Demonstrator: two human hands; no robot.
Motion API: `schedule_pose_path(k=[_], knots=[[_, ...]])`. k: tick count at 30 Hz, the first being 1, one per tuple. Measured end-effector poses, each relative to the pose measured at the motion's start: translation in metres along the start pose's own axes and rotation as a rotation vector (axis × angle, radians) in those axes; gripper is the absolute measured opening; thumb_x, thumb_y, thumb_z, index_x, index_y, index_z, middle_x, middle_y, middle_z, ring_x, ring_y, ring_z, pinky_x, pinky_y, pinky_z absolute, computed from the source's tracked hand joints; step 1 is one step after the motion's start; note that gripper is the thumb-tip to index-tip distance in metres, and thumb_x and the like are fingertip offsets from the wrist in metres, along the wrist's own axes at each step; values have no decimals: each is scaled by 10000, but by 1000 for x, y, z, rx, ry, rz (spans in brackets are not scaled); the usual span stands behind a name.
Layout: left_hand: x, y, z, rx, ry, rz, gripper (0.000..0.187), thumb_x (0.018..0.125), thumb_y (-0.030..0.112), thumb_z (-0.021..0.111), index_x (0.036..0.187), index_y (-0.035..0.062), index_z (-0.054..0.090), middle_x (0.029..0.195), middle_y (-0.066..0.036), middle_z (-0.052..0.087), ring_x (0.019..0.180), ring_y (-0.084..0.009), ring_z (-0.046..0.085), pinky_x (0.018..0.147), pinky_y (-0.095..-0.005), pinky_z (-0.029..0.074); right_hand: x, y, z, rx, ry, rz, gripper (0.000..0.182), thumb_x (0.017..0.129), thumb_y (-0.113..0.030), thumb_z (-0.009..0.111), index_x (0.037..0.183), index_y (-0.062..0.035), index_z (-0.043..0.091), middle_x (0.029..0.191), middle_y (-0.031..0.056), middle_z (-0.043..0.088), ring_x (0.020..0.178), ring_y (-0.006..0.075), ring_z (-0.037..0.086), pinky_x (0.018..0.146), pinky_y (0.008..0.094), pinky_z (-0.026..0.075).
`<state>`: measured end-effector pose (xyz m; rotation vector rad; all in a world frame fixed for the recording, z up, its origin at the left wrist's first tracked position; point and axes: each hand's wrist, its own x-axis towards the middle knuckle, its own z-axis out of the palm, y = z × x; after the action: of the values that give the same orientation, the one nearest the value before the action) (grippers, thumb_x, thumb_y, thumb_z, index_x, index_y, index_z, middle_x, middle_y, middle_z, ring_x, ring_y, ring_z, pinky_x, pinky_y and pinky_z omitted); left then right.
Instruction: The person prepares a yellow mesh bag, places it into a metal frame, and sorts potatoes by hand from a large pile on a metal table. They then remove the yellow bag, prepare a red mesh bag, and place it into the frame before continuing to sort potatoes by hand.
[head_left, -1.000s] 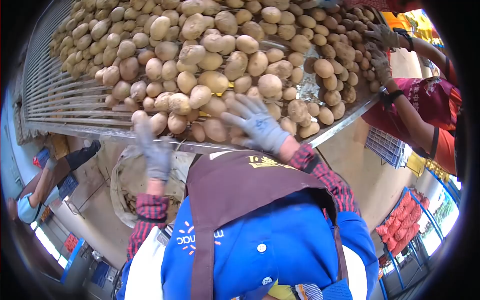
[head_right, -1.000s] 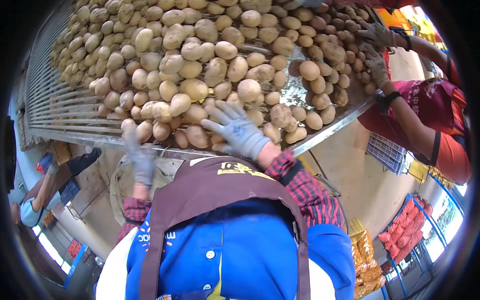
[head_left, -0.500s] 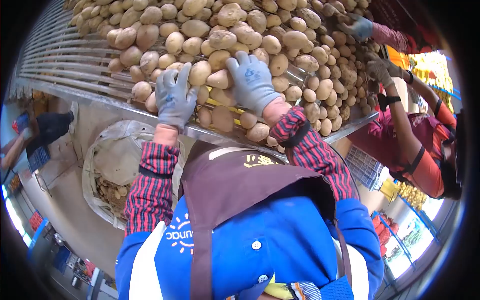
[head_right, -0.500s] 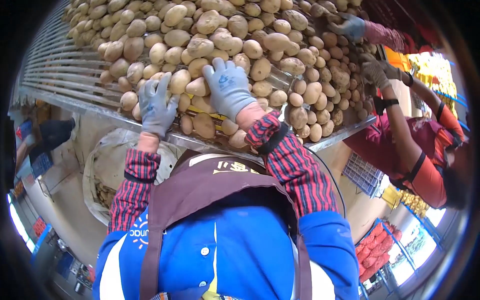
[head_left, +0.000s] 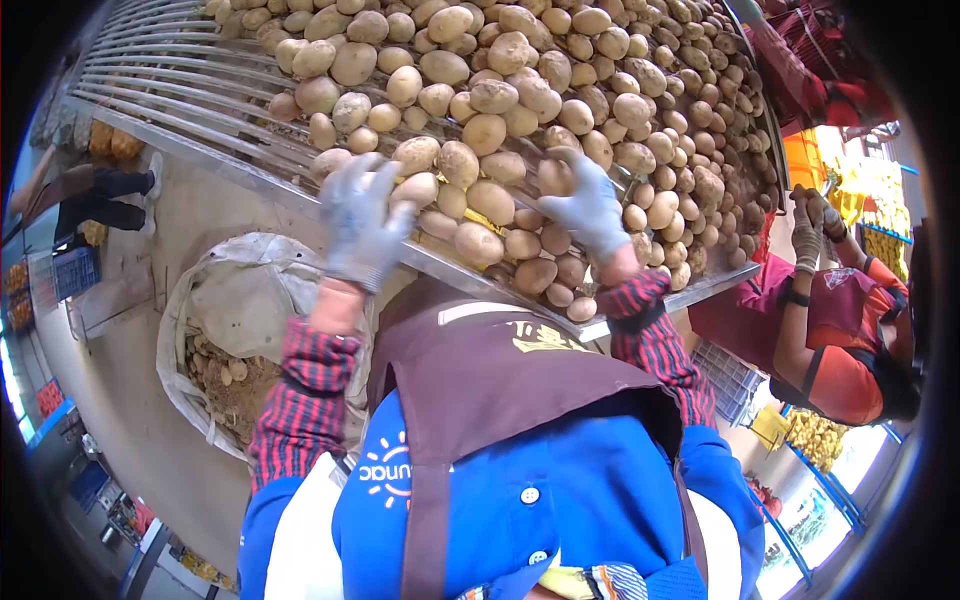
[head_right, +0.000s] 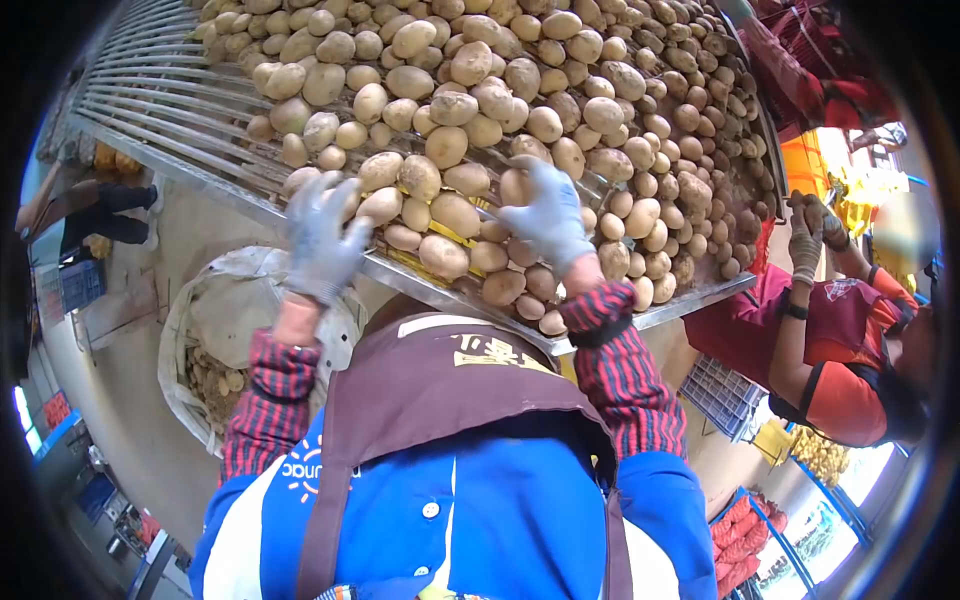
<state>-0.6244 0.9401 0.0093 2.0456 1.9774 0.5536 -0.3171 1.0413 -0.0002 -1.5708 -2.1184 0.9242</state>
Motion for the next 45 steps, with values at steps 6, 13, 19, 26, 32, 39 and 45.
schedule_pose_path(k=[6, 13, 19, 26, 32, 39, 45], knots=[[43, -27, -12, 330, -515, -24, 522, 806, 257, 734, 1292, 115, 603, 1245, -159, 602, 1155, -364, 591, 968, -509, 492, -26, 6, -24, 1627, -226, 321, 572, 877, -135, 573, 1423, 19, 501, 1307, 170, 629, 1169, 296, 646, 1049, 437, 519], [41, -49, -60, -1849, -517, -551, 579, 930, 327, 617, 1414, 26, 518, 1105, -119, 643, 993, -259, 631, 895, -393, 552, -39, -17, -17, 1599, -107, 391, 473, 1004, -246, 567, 1410, -10, 508, 1267, 119, 614, 1118, 218, 658, 947, 373, 584], [-10, 17, -24, -2391, -538, -694, 711, 949, 381, 617, 1531, 42, 388, 1413, -262, 502, 1102, -397, 640, 804, -476, 644, -33, -90, -26, 985, -127, 118, 485, 1025, -268, 530, 1445, -30, 486, 1276, 96, 597, 1210, 208, 601, 1031, 337, 495], [-39, 14, -13, -2350, -768, -643, 964, 876, 549, 683, 1619, 160, 208, 1484, -281, 434, 990, -348, 669, 639, -339, 611, -24, -55, 54, -173, -56, -210, 494, 800, -306, 744, 1192, -50, 589, 1071, 186, 596, 1063, 382, 580, 888, 501, 477], [-49, 0, -1, -2606, -550, -687, 863, 935, 547, 643, 1614, 200, 239, 1509, -263, 450, 1021, -396, 680, 744, -420, 619, -15, -12, 37, -217, -72, -214, 320, 809, -257, 709, 1051, -72, 610, 958, 167, 611, 924, 384, 624, 815, 490, 503], [-13, 7, -28, -2443, -249, -726, 646, 1012, 601, 509, 1517, 207, 426, 1333, -168, 628, 961, -306, 693, 663, -350, 556, 92, -79, 7, -170, 310, -409, 251, 848, -255, 696, 1029, -85, 664, 1050, 148, 655, 1003, 369, 625, 886, 476, 500], [4, -18, -34, -2531, -161, -498, 612, 1011, 583, 509, 1461, 170, 482, 1213, -108, 630, 977, -300, 654, 704, -367, 540, 106, -73, 17, -360, -132, -286, 327, 869, -350, 691, 1089, -107, 690, 1082, 150, 675, 1069, 373, 628, 920, 474, 497]])
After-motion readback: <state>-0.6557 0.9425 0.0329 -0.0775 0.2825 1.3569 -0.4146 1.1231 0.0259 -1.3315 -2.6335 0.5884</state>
